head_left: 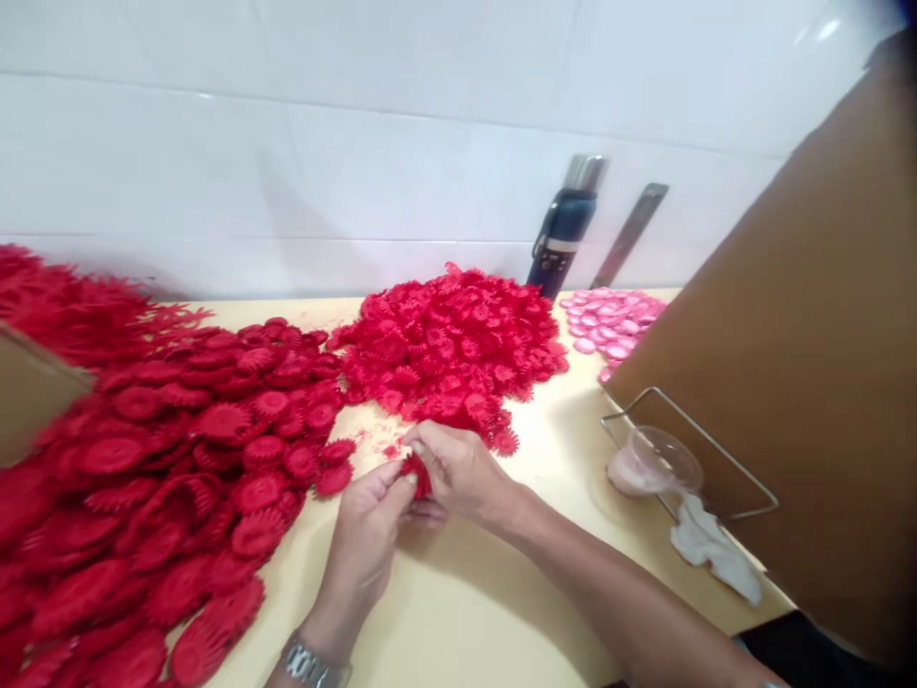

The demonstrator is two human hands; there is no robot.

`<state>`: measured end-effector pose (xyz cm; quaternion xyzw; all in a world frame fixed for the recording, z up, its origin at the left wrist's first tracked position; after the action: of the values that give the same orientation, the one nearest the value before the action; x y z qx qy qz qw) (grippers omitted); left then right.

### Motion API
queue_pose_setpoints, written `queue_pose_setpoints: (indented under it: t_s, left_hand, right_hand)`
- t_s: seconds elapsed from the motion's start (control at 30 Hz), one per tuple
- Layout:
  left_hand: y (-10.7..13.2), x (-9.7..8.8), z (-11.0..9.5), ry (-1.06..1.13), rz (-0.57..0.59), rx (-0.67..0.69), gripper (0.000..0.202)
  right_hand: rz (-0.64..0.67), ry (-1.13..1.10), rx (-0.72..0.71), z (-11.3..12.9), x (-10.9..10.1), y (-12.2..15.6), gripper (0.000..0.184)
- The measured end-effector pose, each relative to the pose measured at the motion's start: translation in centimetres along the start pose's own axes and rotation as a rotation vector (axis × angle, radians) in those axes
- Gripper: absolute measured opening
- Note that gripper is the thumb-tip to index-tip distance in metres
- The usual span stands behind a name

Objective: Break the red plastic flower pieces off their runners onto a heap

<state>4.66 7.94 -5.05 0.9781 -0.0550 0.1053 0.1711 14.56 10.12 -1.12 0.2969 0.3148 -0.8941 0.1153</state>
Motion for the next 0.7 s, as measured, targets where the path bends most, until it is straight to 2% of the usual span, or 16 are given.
queue_pose_setpoints:
  t_s: [0.1, 0.17, 0.23, 0.33, 0.47, 0.57, 0.63, 0.7]
  left_hand:
    - [-0.3, -0.9, -0.2, 0.027, -0.091, -0.033, 0.017]
    - [-0.4, -1.5, -0.4, 0.029, -0.163, -0.014, 0.014]
    - [-0.5, -1.8, -0.6, 0.033, -0.187, 0.022, 0.012]
    - [-0.4, -1.6, -0.7, 0.029, -0.175, 0.012, 0.012]
    - [0.0, -1.2, -0.7, 0.030, -0.179, -0.029, 0.013]
    - [0.2, -0.9, -0.8, 0.015, -0.169, -0.032, 0.011]
    - [0.3, -0.8, -0.8, -0.001, -0.158, -0.037, 0.011]
    - [0.4, -0.7, -0.8, -0.007, -0.154, -0.044, 0.011]
  right_hand:
    - [-0.074, 0.217, -0.007, 0.1, -2.9, -0.8, 0.026]
    - [-0.122, 0.424, 0.066, -0.2, -5.5, -0.9, 0.028]
    - [-0.116, 0.576, 0.163, -0.4, -7.8, -0.1, 0.028]
    - [-0.117, 0.689, 0.215, 0.4, -10.6, 2.8, 0.025]
    - [-0.233, 0.852, 0.287, 1.4, -14.3, 8.4, 0.024]
    - [-0.115, 0.868, 0.405, 0.1, -15.9, 11.7, 0.019]
    - [0.008, 0.808, 0.449, -1.2, -16.1, 12.8, 0.014]
    - [0.083, 0.754, 0.467, -2.4, -16.0, 13.0, 0.017]
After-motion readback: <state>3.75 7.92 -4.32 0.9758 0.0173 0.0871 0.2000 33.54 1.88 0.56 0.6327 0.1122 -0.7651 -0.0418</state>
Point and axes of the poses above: each hand's wrist, its own y-axis away from the middle knuckle, its own x-axis out of the palm, z = x × y, the point moved 5 cm from there along -y, towards the middle knuckle, and after that the axes turned 8 degrees about -y, right-handed, at the moved point
